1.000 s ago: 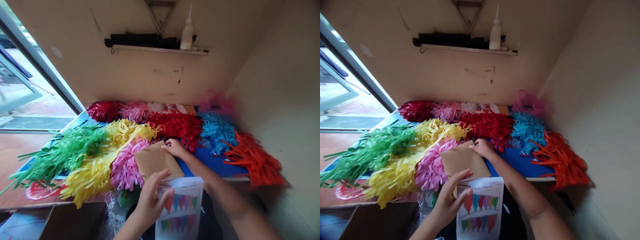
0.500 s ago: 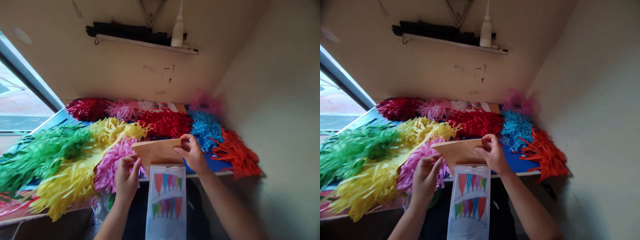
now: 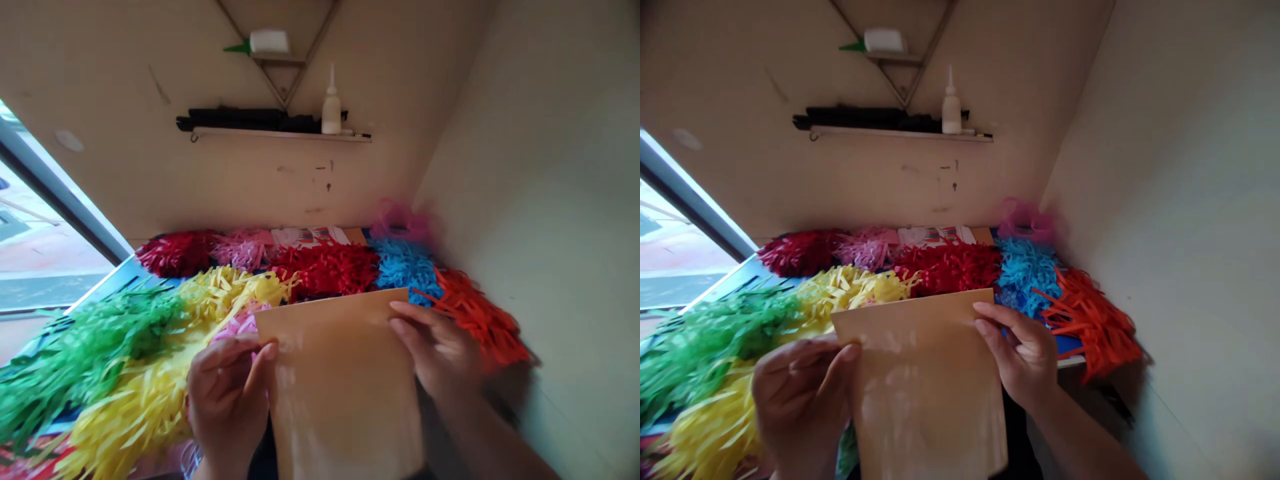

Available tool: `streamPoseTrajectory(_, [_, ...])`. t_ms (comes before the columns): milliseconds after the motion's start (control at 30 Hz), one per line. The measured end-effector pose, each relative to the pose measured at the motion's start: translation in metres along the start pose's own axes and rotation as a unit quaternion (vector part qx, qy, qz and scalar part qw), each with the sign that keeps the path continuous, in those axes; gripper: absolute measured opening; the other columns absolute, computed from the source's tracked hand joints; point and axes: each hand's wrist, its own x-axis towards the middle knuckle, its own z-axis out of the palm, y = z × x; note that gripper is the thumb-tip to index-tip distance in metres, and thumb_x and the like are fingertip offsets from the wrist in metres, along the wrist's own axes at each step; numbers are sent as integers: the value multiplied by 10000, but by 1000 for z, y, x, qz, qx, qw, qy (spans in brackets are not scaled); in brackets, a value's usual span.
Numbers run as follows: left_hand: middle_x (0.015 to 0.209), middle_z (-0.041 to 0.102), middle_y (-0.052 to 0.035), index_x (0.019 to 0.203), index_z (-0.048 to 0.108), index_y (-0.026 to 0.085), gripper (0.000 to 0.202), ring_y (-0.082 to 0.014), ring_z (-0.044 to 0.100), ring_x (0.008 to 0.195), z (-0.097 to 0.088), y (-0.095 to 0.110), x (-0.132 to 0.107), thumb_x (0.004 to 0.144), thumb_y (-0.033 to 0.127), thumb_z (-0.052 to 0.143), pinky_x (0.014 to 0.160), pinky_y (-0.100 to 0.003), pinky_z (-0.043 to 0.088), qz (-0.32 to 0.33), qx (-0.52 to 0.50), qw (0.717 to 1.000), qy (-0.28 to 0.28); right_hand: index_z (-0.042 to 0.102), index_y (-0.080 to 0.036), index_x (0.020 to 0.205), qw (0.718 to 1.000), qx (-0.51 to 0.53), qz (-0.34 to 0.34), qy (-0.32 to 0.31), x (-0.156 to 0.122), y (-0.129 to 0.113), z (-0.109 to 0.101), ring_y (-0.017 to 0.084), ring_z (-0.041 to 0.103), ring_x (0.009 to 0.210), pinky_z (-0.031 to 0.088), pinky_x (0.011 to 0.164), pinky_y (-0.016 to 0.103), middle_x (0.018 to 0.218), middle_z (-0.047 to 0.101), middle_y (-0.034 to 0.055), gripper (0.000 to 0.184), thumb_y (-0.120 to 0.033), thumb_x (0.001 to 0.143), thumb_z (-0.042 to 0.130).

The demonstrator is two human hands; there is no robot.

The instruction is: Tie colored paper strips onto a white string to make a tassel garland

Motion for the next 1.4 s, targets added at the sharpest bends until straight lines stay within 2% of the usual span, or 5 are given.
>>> streamPoseTrajectory(167, [818,735,4,896,707,219,170,-130,700,738,-31,-7,-22,744,264,767,654,-175,585,-75,36,991,-102,748,-319,1019,990,29,71,-114,-20,-12,-9,185,724,718,585,627,251,901,778,2,182,-339,860,663])
streamPoseTrajectory(300, [1056,760,-81,1051,746,222,345,-269,721,956,-55,-23,-43,736,362,766,792,-323,613,-225,80,943,-233,762,-284,989,968,34,141,-203,-56,-4,-7,193,727,744,581,650,250,889,780,16,186,-359,855,658])
streamPoseTrajectory(533, [1130,721,-116,1071,743,212,439,-302,690,1034,-64,-34,-61,677,393,809,808,-307,599,-353,31,904,-239,744,-219,1063,939,56,245,-232,-87,10,-9,222,732,797,586,705,279,959,776,60,313,-421,837,667])
streamPoseTrajectory(967, [907,785,-75,866,796,217,246,-259,751,811,-78,-39,-69,680,377,795,722,-281,623,-268,162,907,-281,759,-236,872,977,-23,101,-184,-92,10,-18,144,668,612,534,573,203,724,726,15,172,-390,853,684])
streamPoseTrajectory(1400, [882,790,-39,895,792,254,189,-211,755,737,-80,-34,-71,722,328,774,662,-213,614,-152,190,909,-339,743,-222,899,983,-18,82,-160,-99,9,-23,116,614,627,490,580,197,725,636,-5,84,-261,828,727])
